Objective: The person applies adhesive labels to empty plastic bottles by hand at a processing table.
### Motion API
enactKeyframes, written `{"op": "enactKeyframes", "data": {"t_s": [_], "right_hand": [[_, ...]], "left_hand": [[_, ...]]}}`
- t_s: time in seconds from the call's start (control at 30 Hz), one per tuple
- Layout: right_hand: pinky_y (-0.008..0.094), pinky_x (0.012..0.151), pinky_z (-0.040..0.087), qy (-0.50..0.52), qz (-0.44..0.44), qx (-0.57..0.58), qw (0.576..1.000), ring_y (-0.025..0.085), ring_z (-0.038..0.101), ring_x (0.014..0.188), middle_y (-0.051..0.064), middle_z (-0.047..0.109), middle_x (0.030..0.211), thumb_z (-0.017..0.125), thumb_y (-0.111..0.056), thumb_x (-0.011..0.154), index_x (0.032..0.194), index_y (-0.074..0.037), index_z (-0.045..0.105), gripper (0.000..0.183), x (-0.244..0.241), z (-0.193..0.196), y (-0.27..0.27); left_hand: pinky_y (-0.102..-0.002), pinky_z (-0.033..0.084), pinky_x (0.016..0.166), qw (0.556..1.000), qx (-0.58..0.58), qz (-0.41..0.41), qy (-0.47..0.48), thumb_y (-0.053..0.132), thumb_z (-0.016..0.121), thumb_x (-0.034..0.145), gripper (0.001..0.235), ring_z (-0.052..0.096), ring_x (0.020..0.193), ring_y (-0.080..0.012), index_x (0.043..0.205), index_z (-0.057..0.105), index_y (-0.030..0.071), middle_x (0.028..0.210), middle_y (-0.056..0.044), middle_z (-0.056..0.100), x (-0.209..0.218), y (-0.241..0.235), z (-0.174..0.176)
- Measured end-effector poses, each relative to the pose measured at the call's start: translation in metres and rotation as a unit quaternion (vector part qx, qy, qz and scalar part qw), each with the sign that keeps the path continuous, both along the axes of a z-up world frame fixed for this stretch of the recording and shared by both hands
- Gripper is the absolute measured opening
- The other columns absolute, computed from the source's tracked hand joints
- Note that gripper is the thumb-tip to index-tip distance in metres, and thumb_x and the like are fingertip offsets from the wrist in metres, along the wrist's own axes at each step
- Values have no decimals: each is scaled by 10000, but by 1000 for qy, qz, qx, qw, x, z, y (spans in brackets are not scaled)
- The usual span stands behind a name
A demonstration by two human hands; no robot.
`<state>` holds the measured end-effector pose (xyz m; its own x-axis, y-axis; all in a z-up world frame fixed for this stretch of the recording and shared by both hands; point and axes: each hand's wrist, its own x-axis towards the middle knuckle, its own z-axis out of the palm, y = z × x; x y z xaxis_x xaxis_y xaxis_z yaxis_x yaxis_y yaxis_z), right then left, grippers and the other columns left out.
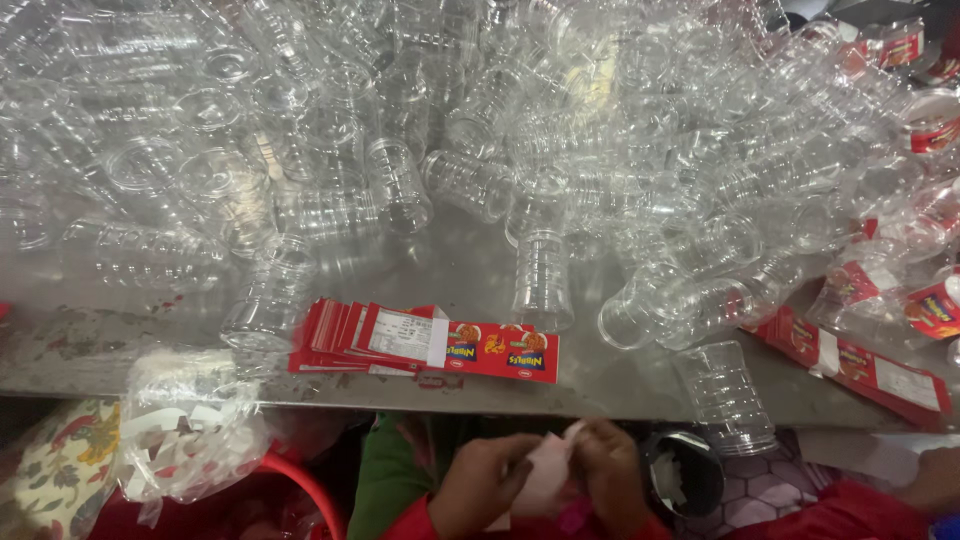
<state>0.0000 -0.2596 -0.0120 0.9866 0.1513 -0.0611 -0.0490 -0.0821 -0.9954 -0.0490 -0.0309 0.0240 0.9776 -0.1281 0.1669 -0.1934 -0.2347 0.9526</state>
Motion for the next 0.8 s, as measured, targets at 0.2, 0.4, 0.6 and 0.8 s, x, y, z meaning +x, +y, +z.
{"op": "enactKeyframes", "data": {"t_s": [0.2,0.4,0.6,0.8], "right_hand": [[452,792,589,80,-165,299,936,212,629,747,78,645,830,551,-65,950,972,-26,651,110,12,-15,-108],[367,863,562,53,-75,-489,867,236,732,954,105,775,1064,737,-231,915,1119,-64,791,270,-2,2,-146],[357,831,579,46,34,-355,933,234,753,943,101,774,1051,663,-154,914,1156,-12,736,290,-4,7,-103],[376,830,580,99,5,-109,989,228,733,954,110,756,1071,641,-108,936,1193,32,690,297,0,0,-114]], "left_hand": [[-399,558,678,993,68,49,83,139,766,816,368,726,756,-344,1169,682,80,821,-171,733,14,32,4],[-377,587,763,999,6,-27,-28,40,708,832,355,751,901,-334,1187,705,43,1017,-198,736,19,16,-3],[-409,577,857,943,-36,-312,-107,47,693,869,401,723,1050,-324,1269,683,72,1163,-161,720,18,-71,25],[-384,555,894,928,78,-154,-330,123,699,940,339,692,1081,-293,1275,651,138,1198,-90,707,68,-88,55]]}}
